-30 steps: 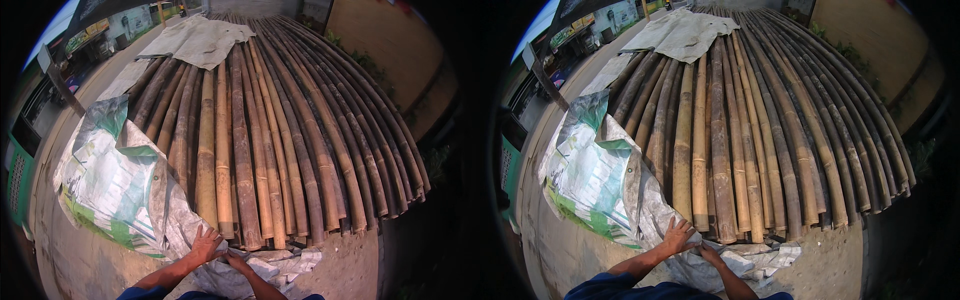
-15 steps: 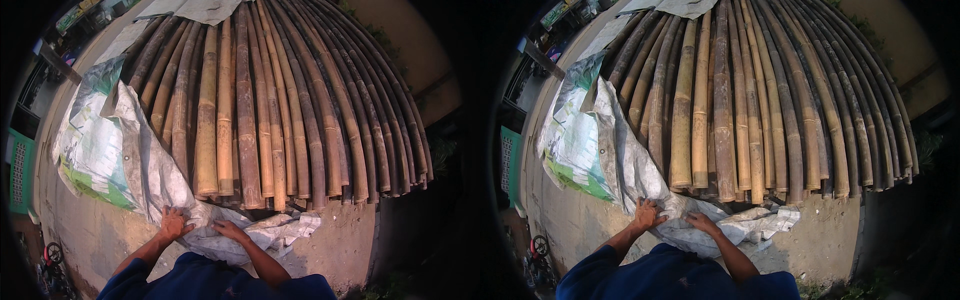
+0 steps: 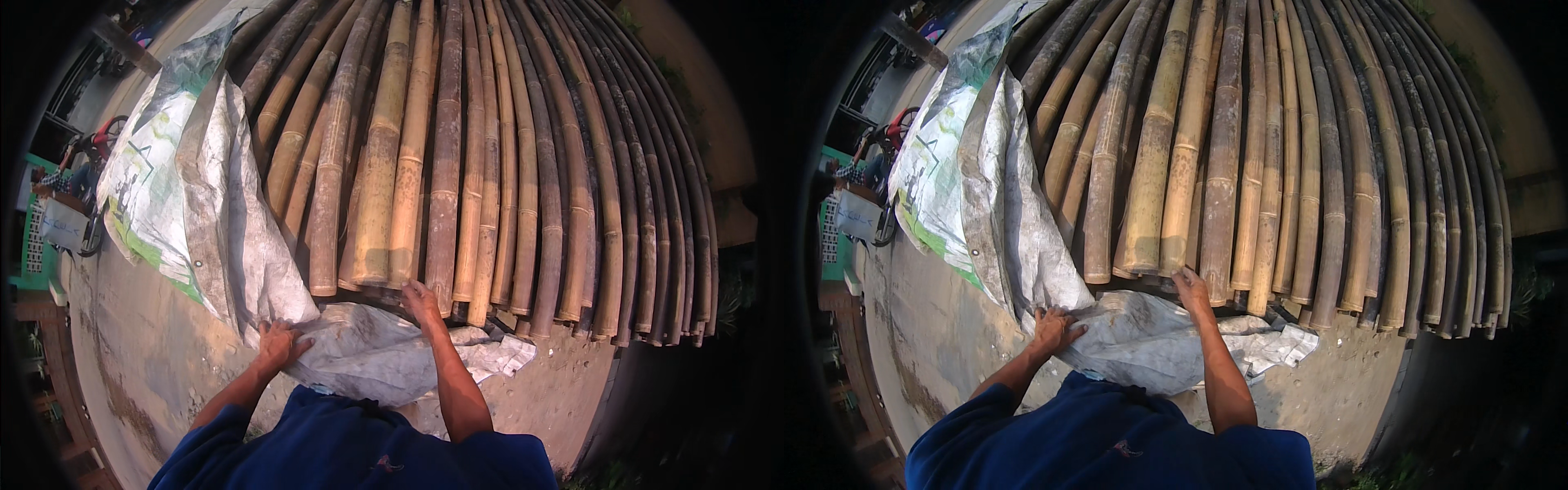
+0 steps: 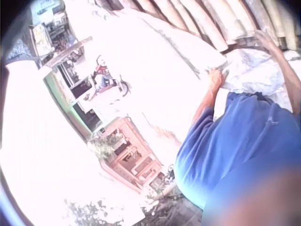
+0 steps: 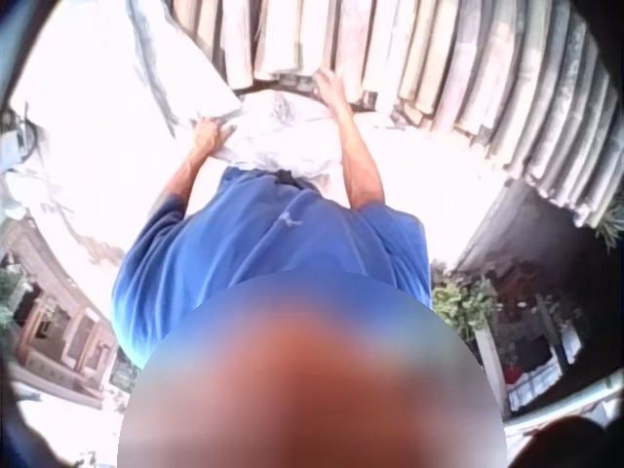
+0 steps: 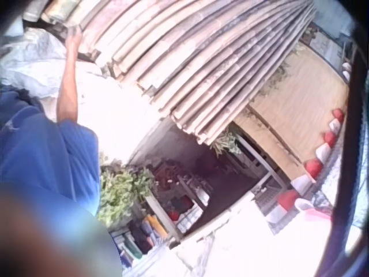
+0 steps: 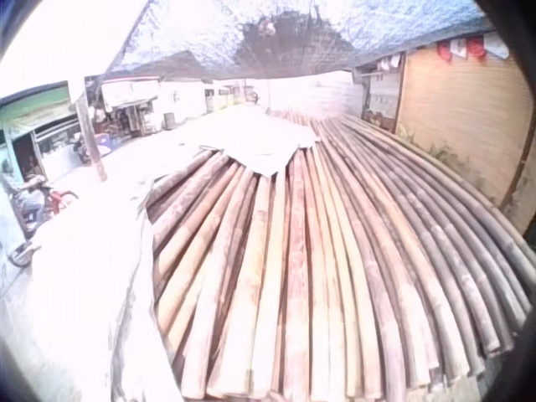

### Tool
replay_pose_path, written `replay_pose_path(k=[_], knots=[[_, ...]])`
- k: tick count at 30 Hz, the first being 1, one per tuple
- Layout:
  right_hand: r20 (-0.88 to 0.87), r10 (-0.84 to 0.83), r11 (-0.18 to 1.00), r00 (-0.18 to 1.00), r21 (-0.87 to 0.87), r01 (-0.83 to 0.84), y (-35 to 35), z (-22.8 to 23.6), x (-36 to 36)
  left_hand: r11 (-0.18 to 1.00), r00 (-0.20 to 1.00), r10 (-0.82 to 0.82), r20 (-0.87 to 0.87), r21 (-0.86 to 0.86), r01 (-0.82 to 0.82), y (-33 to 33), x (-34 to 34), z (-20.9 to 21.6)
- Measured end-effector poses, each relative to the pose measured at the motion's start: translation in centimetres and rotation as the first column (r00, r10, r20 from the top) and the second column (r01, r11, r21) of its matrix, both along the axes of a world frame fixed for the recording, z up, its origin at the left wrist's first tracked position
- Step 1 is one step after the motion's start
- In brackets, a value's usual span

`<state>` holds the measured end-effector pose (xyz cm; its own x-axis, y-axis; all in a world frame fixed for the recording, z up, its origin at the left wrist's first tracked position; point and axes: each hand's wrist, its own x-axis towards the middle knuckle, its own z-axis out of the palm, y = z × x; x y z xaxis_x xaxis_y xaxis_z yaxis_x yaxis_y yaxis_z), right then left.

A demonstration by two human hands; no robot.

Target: The person moves a large sack and a tarp aside, then picks up bamboo poles one at a time from a pile and places them onto a growing stack. The person handles the poles by hand, lifting and positioning them repeatedly.

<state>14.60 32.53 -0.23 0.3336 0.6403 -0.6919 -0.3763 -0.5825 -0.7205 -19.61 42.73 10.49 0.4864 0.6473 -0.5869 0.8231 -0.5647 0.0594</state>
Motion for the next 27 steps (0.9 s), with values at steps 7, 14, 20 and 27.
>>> replay_pose_path(k=[7,14,20,27], knots=[[0.271,0.056,0.968,0.961,0.222,-0.119,3.9,2.7,-2.7,0.996,0.995,0.091,0.051,-0.026,-0.09,0.3,-0.4,-0.4],[-0.097,-0.009,0.991,0.995,0.13,0.022,7.9,2.0,-3.2,0.978,0.981,0.191,0.032,-0.086,-0.188,1.4,3.9,0.8],[-0.218,-0.104,0.992,0.97,0.047,0.117,9.4,-0.4,-3.1,0.985,0.986,0.166,-0.006,-0.052,-0.167,2.4,9.9,3.6],[-0.159,-0.102,0.994,0.982,0.032,0.108,9.4,-0.2,-3.3,0.987,0.914,0.139,0.381,-0.134,-0.094,6.2,11.9,3.8]])
